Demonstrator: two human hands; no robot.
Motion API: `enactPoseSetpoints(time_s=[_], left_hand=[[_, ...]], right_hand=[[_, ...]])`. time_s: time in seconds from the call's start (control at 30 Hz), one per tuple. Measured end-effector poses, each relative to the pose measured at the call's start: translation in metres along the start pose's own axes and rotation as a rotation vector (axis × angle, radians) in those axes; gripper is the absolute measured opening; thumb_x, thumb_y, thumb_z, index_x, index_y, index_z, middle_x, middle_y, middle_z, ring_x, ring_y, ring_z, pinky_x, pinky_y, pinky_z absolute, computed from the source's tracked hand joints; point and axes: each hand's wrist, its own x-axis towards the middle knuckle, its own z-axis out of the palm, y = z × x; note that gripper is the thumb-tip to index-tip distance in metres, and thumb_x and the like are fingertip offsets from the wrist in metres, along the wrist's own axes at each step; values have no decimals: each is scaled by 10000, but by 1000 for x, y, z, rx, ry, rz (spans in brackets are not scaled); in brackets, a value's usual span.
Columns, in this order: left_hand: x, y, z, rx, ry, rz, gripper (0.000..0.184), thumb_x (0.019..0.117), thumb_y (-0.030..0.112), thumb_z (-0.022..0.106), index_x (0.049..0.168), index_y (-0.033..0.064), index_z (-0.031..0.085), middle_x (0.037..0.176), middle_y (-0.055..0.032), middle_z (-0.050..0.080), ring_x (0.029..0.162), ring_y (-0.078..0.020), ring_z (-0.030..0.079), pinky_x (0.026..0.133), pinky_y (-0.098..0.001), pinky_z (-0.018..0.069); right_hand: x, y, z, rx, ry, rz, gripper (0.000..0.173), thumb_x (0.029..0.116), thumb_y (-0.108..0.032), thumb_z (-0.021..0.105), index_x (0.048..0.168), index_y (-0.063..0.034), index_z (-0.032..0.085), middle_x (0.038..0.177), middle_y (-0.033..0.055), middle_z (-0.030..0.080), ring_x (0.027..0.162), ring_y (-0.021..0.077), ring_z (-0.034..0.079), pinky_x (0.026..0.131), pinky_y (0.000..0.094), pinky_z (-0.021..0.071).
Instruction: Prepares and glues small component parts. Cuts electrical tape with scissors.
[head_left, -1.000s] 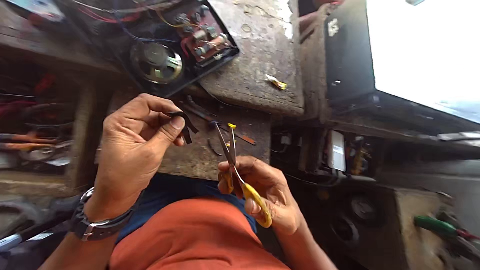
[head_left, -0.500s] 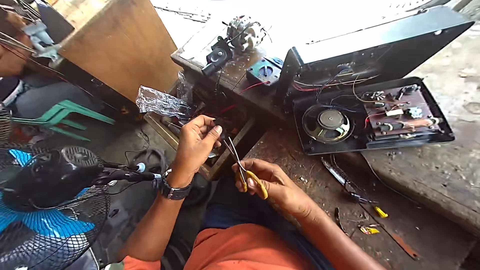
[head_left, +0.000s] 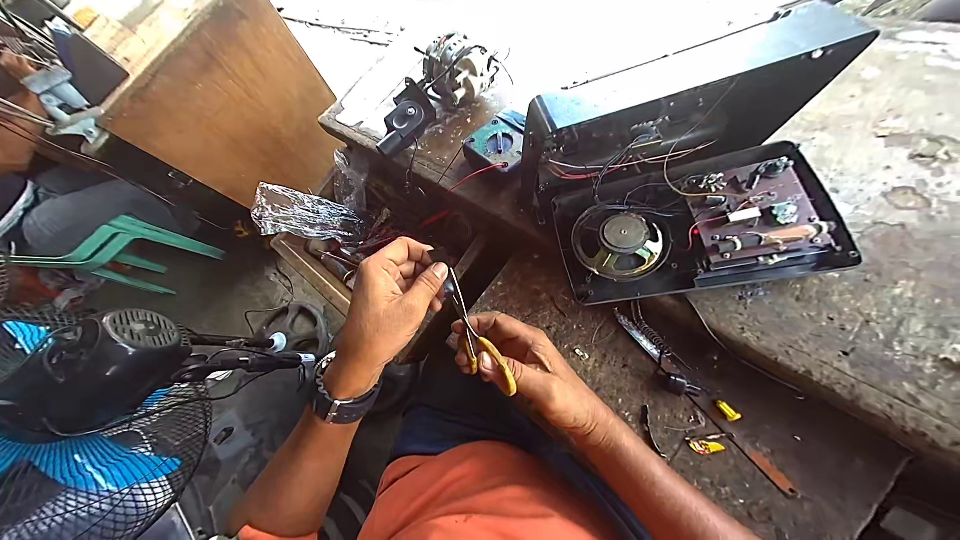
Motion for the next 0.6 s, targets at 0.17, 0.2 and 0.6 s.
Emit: enactPoseSetpoints(time_s=[0.17, 0.2, 0.6], left_hand=[[-6, -3, 7, -47, -21, -23, 95, 979, 11, 630, 1074, 15, 631, 802, -93, 679, 603, -161, 648, 538, -267, 574], [-6, -3, 8, -60, -22, -27, 99, 978, 5, 629, 1078, 12, 628, 809, -95, 680, 609, -161, 649, 540, -266, 575], [-4, -4, 13, -107, -48, -39, 349, 980, 1, 617, 1309, 51, 510, 825, -94, 668, 622, -179, 651, 540, -270, 573]], right_hand=[[-1, -1, -2, -1, 22, 2, 500, 1026, -324, 602, 1343, 61, 565, 1073, 146, 687, 964, 194, 669, 848, 322, 574], [-1, -1, -2, 2, 27, 4, 497, 1025, -324, 601, 1338, 61, 565, 1072, 145, 686, 962, 193, 667, 843, 320, 572], [-2, -1, -5, -14, 38, -12, 510, 1025, -353, 597, 1322, 60, 564, 1086, 156, 674, 965, 196, 663, 836, 322, 573]])
